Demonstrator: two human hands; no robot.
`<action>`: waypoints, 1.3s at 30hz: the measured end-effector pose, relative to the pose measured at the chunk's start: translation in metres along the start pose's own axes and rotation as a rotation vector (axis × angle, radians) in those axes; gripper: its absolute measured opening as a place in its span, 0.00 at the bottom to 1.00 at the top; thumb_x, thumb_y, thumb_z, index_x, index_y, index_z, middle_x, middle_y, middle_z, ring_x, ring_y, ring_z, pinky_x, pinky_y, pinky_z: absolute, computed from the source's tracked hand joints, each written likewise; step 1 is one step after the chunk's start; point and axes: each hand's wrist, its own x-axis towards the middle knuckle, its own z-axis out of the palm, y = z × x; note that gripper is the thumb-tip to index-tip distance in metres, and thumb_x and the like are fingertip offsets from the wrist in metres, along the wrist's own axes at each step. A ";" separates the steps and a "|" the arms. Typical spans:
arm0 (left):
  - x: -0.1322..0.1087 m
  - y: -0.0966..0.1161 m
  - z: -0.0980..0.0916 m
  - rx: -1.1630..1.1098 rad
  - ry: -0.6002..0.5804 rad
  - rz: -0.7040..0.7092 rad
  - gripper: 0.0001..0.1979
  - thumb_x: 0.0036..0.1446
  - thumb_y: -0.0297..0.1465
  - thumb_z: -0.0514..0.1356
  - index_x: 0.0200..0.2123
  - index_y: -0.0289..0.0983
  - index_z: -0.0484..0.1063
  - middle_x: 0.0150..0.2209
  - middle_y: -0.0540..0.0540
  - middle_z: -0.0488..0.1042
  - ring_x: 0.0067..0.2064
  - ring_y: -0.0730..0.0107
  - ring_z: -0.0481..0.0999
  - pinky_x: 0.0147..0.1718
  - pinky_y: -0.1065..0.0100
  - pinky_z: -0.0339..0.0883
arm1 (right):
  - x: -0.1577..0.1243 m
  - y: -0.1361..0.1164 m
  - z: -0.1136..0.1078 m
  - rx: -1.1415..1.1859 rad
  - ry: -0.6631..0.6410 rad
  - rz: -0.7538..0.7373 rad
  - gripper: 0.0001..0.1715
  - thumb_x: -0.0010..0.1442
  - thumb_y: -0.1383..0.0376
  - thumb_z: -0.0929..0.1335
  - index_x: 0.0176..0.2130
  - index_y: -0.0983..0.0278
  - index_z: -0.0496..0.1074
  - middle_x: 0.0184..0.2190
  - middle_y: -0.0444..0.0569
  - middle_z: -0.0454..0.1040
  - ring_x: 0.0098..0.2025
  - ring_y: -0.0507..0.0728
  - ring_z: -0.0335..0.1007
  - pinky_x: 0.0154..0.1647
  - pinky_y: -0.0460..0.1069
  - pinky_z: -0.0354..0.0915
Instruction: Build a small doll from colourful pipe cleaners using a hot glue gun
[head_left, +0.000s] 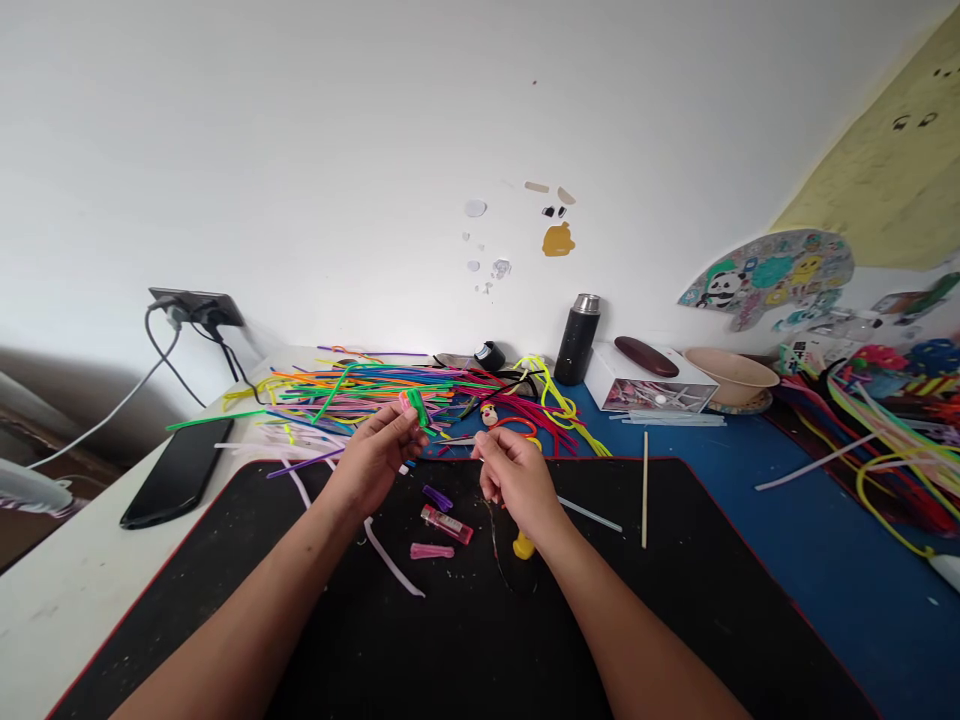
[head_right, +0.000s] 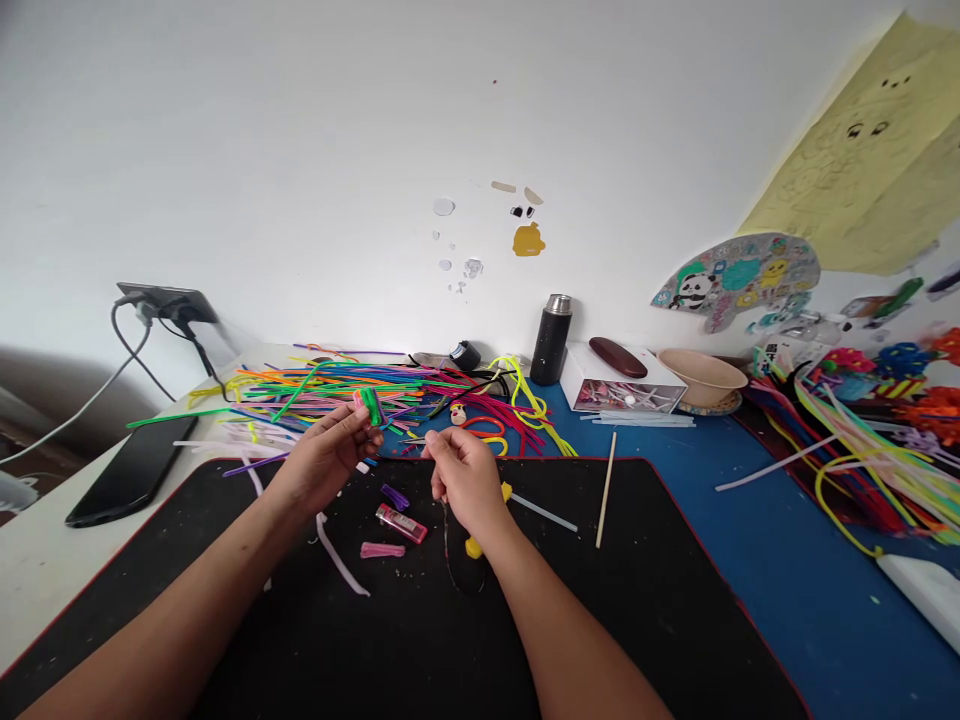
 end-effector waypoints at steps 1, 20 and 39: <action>0.000 0.000 0.000 -0.013 0.007 0.004 0.17 0.50 0.37 0.79 0.32 0.37 0.76 0.26 0.51 0.76 0.29 0.71 0.77 0.29 0.72 0.72 | 0.000 0.000 0.000 -0.002 0.007 -0.013 0.30 0.62 0.38 0.72 0.28 0.60 0.68 0.12 0.34 0.55 0.13 0.50 0.57 0.16 0.46 0.50; 0.007 0.007 -0.005 -0.049 0.090 0.042 0.22 0.43 0.39 0.81 0.31 0.36 0.74 0.26 0.53 0.74 0.28 0.73 0.77 0.29 0.73 0.71 | 0.001 0.002 0.003 0.072 -0.158 0.091 0.31 0.59 0.38 0.73 0.31 0.63 0.73 0.23 0.46 0.77 0.19 0.52 0.73 0.15 0.44 0.57; 0.001 -0.004 -0.002 0.074 -0.023 0.002 0.17 0.50 0.40 0.78 0.33 0.37 0.77 0.26 0.50 0.76 0.28 0.70 0.76 0.28 0.71 0.67 | -0.004 -0.004 0.003 0.031 -0.196 0.043 0.29 0.58 0.40 0.75 0.30 0.63 0.77 0.13 0.39 0.68 0.17 0.54 0.71 0.21 0.46 0.63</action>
